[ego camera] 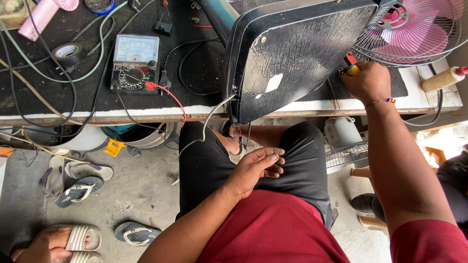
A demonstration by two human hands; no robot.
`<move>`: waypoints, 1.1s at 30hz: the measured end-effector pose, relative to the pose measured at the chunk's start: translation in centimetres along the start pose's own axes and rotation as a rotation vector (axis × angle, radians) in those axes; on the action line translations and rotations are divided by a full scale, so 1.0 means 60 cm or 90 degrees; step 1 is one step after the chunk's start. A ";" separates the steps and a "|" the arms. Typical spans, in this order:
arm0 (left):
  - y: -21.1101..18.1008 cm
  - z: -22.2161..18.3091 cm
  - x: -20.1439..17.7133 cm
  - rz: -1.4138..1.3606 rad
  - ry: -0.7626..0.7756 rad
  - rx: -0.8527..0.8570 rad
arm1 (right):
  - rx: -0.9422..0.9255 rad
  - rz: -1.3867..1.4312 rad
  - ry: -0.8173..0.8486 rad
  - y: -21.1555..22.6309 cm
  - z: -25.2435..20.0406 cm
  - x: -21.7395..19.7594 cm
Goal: The person uses a yellow screwdriver to remove screws from the back cover of a black electronic device. They unscrew several fasteners and place them on the workbench while holding the device steady.
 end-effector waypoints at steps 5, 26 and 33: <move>0.002 0.001 0.003 0.010 0.003 -0.003 | -0.030 0.012 -0.029 0.006 -0.008 -0.005; 0.001 0.002 -0.003 0.042 -0.012 -0.002 | -0.030 0.020 -0.031 0.019 -0.029 -0.010; 0.002 0.006 0.005 0.048 -0.021 -0.012 | -0.024 -0.023 -0.013 0.028 -0.020 -0.021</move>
Point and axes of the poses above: each hand's wrist, its own z-axis towards the middle knuckle, its own x-axis out of the palm, y = z × x, the point moved 7 cm from there along z, towards the middle knuckle, and after that the axes turned 6 degrees about y, right-handed, at the moved point
